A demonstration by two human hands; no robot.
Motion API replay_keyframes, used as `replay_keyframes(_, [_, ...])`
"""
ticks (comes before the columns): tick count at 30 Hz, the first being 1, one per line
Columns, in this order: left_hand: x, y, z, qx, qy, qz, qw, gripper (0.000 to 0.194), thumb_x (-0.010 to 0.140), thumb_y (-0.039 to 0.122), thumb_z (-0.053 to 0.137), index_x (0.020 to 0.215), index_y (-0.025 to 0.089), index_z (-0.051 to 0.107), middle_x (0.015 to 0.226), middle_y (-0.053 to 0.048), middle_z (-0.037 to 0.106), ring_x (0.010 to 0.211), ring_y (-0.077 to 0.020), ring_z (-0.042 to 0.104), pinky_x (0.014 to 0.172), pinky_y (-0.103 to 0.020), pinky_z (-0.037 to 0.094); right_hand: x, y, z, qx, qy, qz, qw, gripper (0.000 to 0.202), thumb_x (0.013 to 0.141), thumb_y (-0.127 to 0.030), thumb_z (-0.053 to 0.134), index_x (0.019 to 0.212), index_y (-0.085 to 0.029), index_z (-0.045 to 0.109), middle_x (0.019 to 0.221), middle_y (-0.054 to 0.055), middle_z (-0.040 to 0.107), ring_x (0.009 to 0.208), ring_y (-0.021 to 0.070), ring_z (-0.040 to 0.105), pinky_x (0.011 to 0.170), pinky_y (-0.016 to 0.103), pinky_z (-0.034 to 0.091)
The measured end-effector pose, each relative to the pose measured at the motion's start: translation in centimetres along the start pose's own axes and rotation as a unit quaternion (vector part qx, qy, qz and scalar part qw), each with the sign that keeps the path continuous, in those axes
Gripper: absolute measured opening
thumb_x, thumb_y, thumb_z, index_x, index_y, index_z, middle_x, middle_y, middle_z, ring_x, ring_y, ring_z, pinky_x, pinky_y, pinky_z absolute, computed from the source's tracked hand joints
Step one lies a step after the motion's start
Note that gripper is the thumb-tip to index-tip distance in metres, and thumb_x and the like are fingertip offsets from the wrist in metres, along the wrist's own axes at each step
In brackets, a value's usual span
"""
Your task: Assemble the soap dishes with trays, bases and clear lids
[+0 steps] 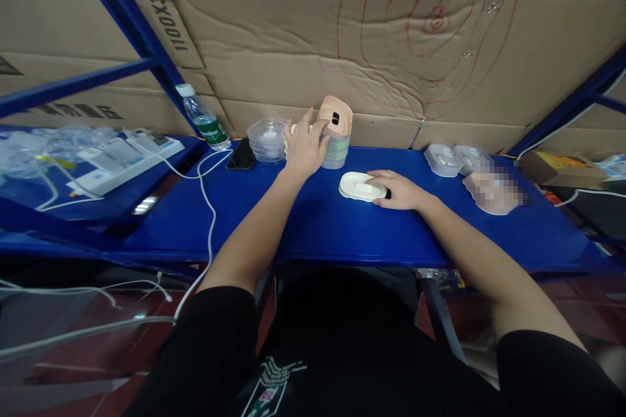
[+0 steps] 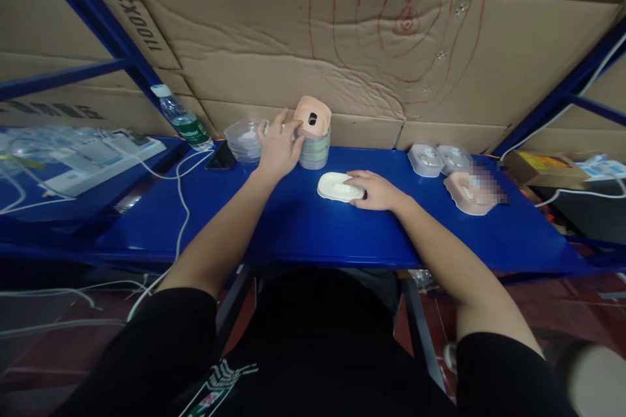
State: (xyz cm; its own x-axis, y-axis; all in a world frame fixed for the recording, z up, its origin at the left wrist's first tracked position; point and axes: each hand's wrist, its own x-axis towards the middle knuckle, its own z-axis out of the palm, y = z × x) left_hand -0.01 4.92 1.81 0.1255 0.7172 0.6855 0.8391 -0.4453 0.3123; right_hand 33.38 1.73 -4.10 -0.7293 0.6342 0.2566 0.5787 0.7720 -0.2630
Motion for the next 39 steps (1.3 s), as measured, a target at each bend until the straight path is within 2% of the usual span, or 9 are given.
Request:
replay_keyframes(5, [0.1, -0.3, 0.3, -0.02, 0.004, -0.002, 1.0, 0.028, 0.115, 0.042, 0.053, 0.128, 0.026, 0.072, 0.17, -0.015, 0.06, 0.16, -0.0337, 0.055, 0.143, -0.065, 0.012, -0.1, 0.2, 0.0, -0.002, 0.0, 0.003, 1.0, 0.065, 0.094, -0.052, 0.081, 0.152, -0.025, 0.072, 0.166, 0.019, 0.063, 0.152, 0.0444, 0.062, 0.123, 0.069, 0.051])
replay_keyframes(9, [0.2, -0.5, 0.5, -0.04, 0.024, 0.002, 0.999, 0.031, 0.116, 0.048, 0.052, 0.122, 0.025, 0.071, 0.168, -0.015, 0.063, 0.161, -0.0323, 0.054, 0.143, -0.063, 0.013, -0.1, 0.2, 0.0, -0.004, 0.001, -0.001, 1.0, 0.065, 0.094, -0.052, 0.081, 0.153, -0.025, 0.072, 0.166, 0.02, 0.063, 0.151, 0.0444, 0.063, 0.123, 0.07, 0.051])
replay_keyframes(16, [-0.8, 0.0, -0.2, -0.092, 0.081, 0.037, 0.992, 0.034, 0.116, 0.054, 0.052, 0.119, 0.026, 0.07, 0.167, -0.013, 0.064, 0.157, -0.031, 0.059, 0.141, -0.061, 0.018, -0.1, 0.2, 0.0, 0.005, 0.006, 0.0, 1.0, 0.068, 0.094, -0.058, 0.082, 0.151, -0.023, 0.073, 0.165, 0.021, 0.064, 0.151, 0.044, 0.063, 0.124, 0.07, 0.051])
replay_keyframes(19, [-2.1, 0.8, -0.4, -0.143, 0.074, 0.064, 0.985, 0.032, 0.115, 0.055, 0.054, 0.115, 0.026, 0.069, 0.162, -0.015, 0.068, 0.152, -0.031, 0.064, 0.138, -0.06, 0.029, -0.2, 0.2, 0.0, 0.014, 0.007, -0.007, 1.0, 0.066, 0.094, -0.06, 0.083, 0.147, -0.022, 0.076, 0.164, 0.022, 0.064, 0.151, 0.0438, 0.064, 0.124, 0.069, 0.052])
replay_keyframes(24, [-4.3, 2.0, 0.8, -0.322, -0.051, 0.077, 0.942, 0.031, 0.113, 0.054, 0.057, 0.113, 0.024, 0.063, 0.128, -0.014, 0.084, 0.122, -0.0276, 0.08, 0.104, -0.046, 0.061, -0.3, 0.5, 0.0, 0.054, 0.046, -0.01, 0.997, 0.085, 0.093, -0.082, 0.075, 0.156, -0.026, 0.068, 0.159, 0.018, 0.07, 0.147, 0.0439, 0.067, 0.123, 0.07, 0.052])
replay_keyframes(27, [-4.9, 2.7, 1.6, -0.412, -0.146, 0.037, 0.899, 0.032, 0.113, 0.055, 0.058, 0.108, 0.023, 0.057, 0.097, -0.007, 0.082, 0.089, -0.0214, 0.082, 0.082, -0.036, 0.062, -0.2, 1.0, 0.0, 0.043, 0.163, 0.05, 0.984, 0.11, 0.09, -0.089, 0.072, 0.174, -0.024, 0.044, 0.162, 0.022, 0.066, 0.143, 0.0475, 0.067, 0.12, 0.072, 0.054])
replay_keyframes(30, [-5.1, 3.4, 1.7, -0.462, -0.195, -0.011, 0.865, 0.034, 0.115, 0.056, 0.054, 0.105, 0.024, 0.052, 0.078, 0.001, 0.074, 0.064, -0.0154, 0.075, 0.071, -0.031, 0.058, -0.3, 1.6, -0.1, 0.005, 0.256, 0.109, 0.96, 0.131, 0.088, -0.087, 0.075, 0.184, -0.022, 0.013, 0.17, 0.027, 0.054, 0.143, 0.0509, 0.066, 0.119, 0.072, 0.055])
replay_keyframes(34, [-5.1, 3.6, 1.5, -0.506, -0.239, -0.034, 0.828, 0.04, 0.116, 0.063, 0.051, 0.104, 0.025, 0.049, 0.06, 0.008, 0.063, 0.051, -0.0127, 0.066, 0.08, -0.035, 0.062, -0.6, 1.7, -0.4, -0.058, 0.237, 0.109, 0.964, 0.142, 0.089, -0.083, 0.076, 0.184, -0.023, -0.011, 0.179, 0.027, 0.042, 0.154, 0.0554, 0.054, 0.123, 0.076, 0.05])
replay_keyframes(39, [-4.8, 2.8, 1.6, -0.548, -0.31, -0.1, 0.77, 0.043, 0.113, 0.065, 0.059, 0.105, 0.023, 0.052, 0.086, 0.0, 0.077, 0.048, -0.0087, 0.063, 0.081, -0.038, 0.064, -0.9, 1.0, -0.6, -0.077, 0.198, 0.078, 0.974, 0.132, 0.093, -0.08, 0.072, 0.185, -0.028, -0.007, 0.183, 0.021, 0.039, 0.162, 0.0547, 0.046, 0.131, 0.074, 0.044])
